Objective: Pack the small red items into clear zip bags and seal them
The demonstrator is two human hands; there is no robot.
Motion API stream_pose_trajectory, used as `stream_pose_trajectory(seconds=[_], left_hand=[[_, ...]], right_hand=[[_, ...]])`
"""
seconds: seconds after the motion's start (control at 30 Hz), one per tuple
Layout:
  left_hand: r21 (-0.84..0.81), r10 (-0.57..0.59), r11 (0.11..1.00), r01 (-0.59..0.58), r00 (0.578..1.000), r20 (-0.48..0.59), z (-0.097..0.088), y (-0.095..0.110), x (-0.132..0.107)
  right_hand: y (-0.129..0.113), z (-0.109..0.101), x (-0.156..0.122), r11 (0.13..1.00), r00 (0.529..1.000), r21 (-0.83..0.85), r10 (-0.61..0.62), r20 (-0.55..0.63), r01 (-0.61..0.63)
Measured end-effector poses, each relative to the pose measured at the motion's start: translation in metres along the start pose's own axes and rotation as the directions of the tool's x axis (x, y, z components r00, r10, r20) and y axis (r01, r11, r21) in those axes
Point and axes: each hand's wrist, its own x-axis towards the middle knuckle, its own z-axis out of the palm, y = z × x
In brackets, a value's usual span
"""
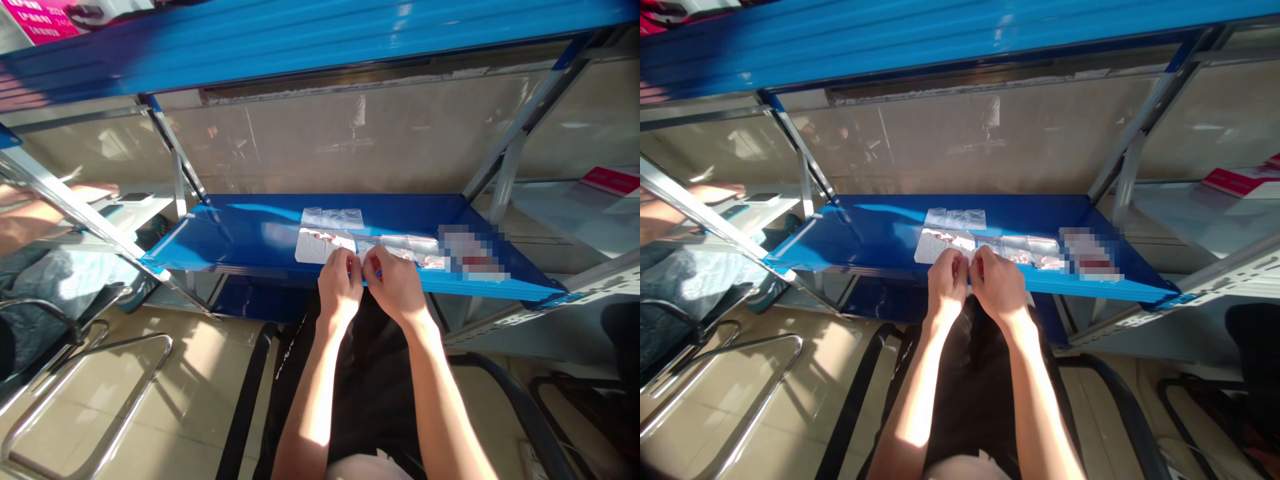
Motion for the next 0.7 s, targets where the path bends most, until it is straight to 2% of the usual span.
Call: stream_pose_trajectory(seconds=[0.07, 0.13, 0.23, 0.4, 0.53, 0.6, 0.7], left_hand=[[0.032, 0.017, 0.999, -0.016, 0.998, -0.058, -0.002, -0.001, 0.001], [0.040, 0.033, 0.999, -0.030, 0.997, -0.070, -0.006, -0.003, 0.002], [-0.018, 0.082, 0.996, -0.082, 0.996, 0.017, -0.012, -0.007, 0.005], [-0.070, 0.169, 0.985, -0.159, 0.970, 0.177, -0.015, -0.013, 0.008], [-0.037, 0.113, 0.994, -0.108, 0.964, 0.241, -0.015, -0.016, 0.009], [-0.069, 0.074, 0.996, -0.057, 0.960, 0.269, -0.017, -0.016, 0.008], [-0.164, 0.012, 0.986, 0.029, 0.969, 0.245, -0.022, -0.014, 0.008]], right_hand=[[-0.001, 0.001, 0.000, 1.000, 1.000, -0.005, 0.008, -0.004, -0.008], [-0.001, 0.002, 0.000, 1.000, 1.000, -0.001, 0.020, -0.005, -0.020], [0.000, 0.003, 0.001, 0.999, 0.999, 0.013, 0.047, -0.024, -0.047], [0.003, 0.004, 0.003, 0.996, 0.996, 0.056, 0.077, -0.036, -0.075], [-0.002, 0.002, 0.003, 0.989, 1.000, 0.150, 0.000, 0.027, -0.004], [-0.004, 0.000, 0.003, 0.968, 0.998, 0.250, -0.019, 0.058, 0.004], [0.003, 0.000, 0.004, 0.875, 0.993, 0.476, 0.045, 0.110, -0.092]])
